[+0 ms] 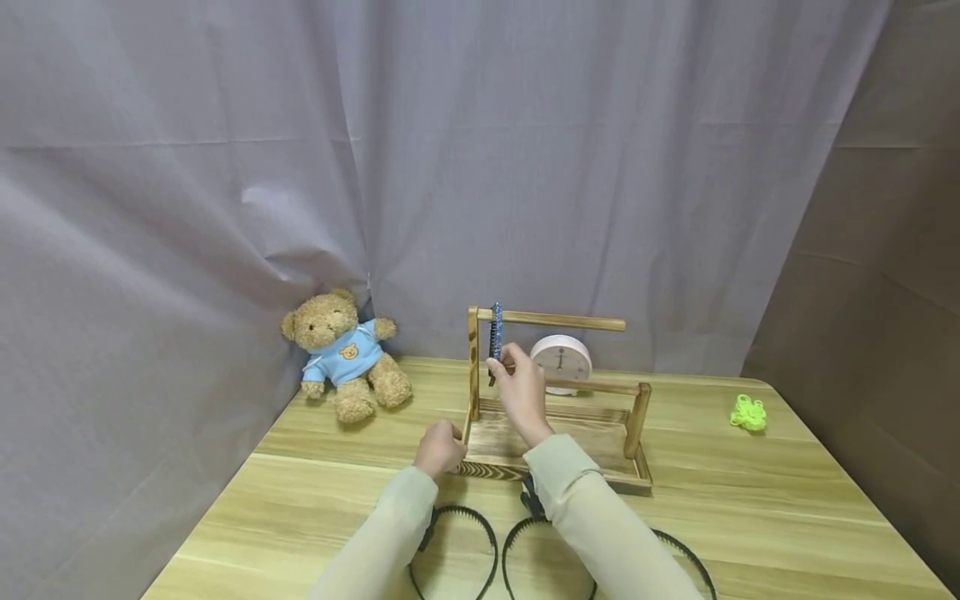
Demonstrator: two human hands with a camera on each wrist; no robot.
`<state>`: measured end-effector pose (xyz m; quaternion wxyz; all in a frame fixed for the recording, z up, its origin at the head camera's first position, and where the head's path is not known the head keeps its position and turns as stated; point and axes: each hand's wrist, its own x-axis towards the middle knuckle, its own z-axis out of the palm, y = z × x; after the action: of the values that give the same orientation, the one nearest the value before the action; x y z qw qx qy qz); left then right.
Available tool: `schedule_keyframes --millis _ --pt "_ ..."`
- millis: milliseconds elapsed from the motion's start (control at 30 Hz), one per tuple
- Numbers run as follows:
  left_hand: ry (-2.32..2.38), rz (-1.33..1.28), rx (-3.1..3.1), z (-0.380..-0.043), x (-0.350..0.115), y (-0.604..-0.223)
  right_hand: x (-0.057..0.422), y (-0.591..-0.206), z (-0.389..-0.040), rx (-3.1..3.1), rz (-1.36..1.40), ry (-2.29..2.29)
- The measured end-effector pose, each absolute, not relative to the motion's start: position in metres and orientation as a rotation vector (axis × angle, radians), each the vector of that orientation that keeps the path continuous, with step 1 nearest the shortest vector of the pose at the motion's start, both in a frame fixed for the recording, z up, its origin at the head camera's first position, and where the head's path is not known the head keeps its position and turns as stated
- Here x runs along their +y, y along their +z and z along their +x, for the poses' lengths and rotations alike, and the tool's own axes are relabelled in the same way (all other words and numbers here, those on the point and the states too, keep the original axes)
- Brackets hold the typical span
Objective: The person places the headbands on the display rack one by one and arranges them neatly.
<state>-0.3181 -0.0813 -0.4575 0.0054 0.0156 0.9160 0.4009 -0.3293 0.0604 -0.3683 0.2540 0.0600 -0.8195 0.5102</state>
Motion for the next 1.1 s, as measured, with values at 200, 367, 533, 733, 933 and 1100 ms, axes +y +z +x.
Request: schedule_keyframes --millis 200,367,533,733,933,1100 --pt "1.258 0.044 2.857 -0.316 -0.08 -0.462 0.064 -0.372 -0.329 -2.27 0.177 1.351" --pt "1.283 0.058 2.837 -0.315 -0.078 -0.465 0.067 -0.375 -0.329 -2.299 0.194 1.346" --pt "1.27 0.042 2.842 -0.315 -0.079 -0.467 0.07 -0.377 -0.327 -2.347 0.171 1.389" --pt "1.25 0.025 2.86 -0.316 -0.079 -0.463 0.082 -0.382 -0.325 -2.361 0.127 1.403" --pt "1.241 0.057 2.872 -0.319 -0.08 -0.459 0.097 -0.389 -0.325 -2.323 0.058 1.47" --pt "1.236 0.061 2.88 -0.319 -0.08 -0.458 0.105 -0.392 -0.322 -2.238 0.043 1.554"
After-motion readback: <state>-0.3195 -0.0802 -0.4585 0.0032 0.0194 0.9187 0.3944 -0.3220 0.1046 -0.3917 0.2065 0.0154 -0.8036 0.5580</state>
